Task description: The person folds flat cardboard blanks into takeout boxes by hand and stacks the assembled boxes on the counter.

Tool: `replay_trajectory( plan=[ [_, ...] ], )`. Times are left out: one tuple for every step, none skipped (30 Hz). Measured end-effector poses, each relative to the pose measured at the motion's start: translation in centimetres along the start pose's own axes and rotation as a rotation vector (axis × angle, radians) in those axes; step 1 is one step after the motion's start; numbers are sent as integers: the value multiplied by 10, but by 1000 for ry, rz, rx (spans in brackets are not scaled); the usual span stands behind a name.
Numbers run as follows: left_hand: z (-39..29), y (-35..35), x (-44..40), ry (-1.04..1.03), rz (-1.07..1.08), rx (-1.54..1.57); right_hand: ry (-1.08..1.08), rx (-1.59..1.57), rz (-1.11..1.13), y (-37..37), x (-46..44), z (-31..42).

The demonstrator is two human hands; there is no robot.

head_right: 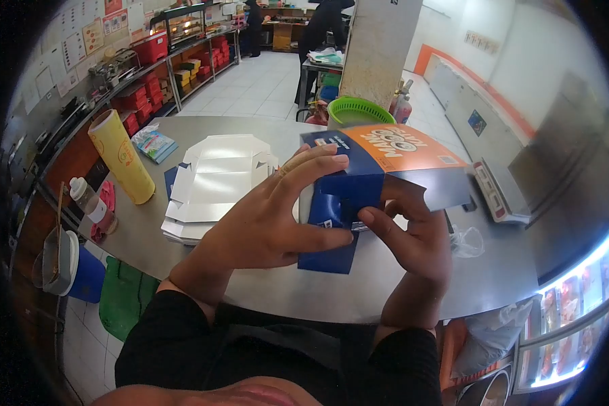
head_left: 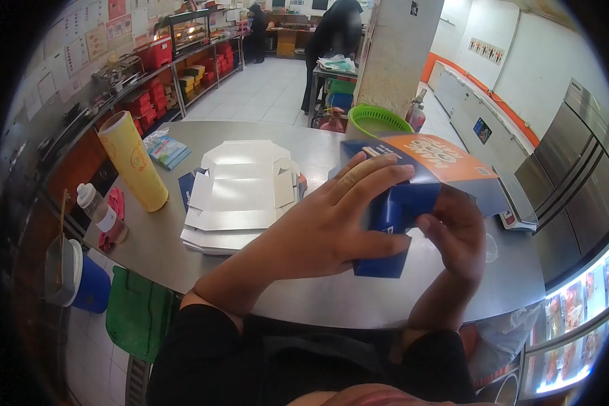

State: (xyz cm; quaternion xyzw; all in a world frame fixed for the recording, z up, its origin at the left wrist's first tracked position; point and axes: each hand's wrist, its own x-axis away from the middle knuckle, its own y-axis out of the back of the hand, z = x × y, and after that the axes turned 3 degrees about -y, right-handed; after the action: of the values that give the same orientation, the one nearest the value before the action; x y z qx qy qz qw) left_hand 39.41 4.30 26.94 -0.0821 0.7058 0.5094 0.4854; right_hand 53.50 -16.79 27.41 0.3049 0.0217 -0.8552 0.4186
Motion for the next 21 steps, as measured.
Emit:
replay_trajectory(
  plan=[
    [1,-3,0,-15,-18,-6,22,28,-62,-4,-1,2],
    [3,-7,1,-29,-36,-12,-2,-69,-16,-6,-1,4],
    [4,-9,2,-44,-55,-19,-26,-166,29,-9,-1,7],
    [4,-10,1,-46,-60,-11,-51,-264,76,-10,-2,8],
    [2,-10,1,-48,-65,-3,-102,-307,97,-9,-2,6],
    [2,-10,1,-49,-70,4,-154,-351,119,-8,-3,3],
    [1,-10,1,-51,-79,27,-207,-394,139,-7,-3,1],
    [2,-10,1,-53,-87,51,-211,-419,148,-7,-4,1],
    [2,-10,2,-56,-96,74,-215,-443,157,-9,-6,0],
    [1,-11,2,-39,-85,69,-218,-466,167,-10,-7,0],
    [-1,-11,3,-22,-77,63,-134,-283,135,-13,-8,-3],
    [-2,-11,2,-7,-70,55,-48,-101,101,-17,-9,-6],
    [0,-13,2,-9,-88,5,37,82,67,-21,-9,-8],
    [2,-18,4,-9,-105,-45,124,232,36,-25,-8,-5],
    [4,-20,5,-8,-120,-96,212,381,5,-30,-7,-1],
    [4,-20,5,-19,-121,-95,300,528,-29,-32,-5,3],
    [6,-18,5,-32,-122,-94,281,577,-6,-29,-2,8],
    [7,-18,5,-46,-124,-93,333,640,-39,-26,-3,7],
    [7,-18,4,-42,-129,-92,384,704,-72,-23,-6,5],
    [7,-21,4,-36,-136,-89,360,725,-123,-24,-4,2],
    [6,-23,4,-29,-144,-86,334,745,-173,-25,-3,-1]
  ],
)
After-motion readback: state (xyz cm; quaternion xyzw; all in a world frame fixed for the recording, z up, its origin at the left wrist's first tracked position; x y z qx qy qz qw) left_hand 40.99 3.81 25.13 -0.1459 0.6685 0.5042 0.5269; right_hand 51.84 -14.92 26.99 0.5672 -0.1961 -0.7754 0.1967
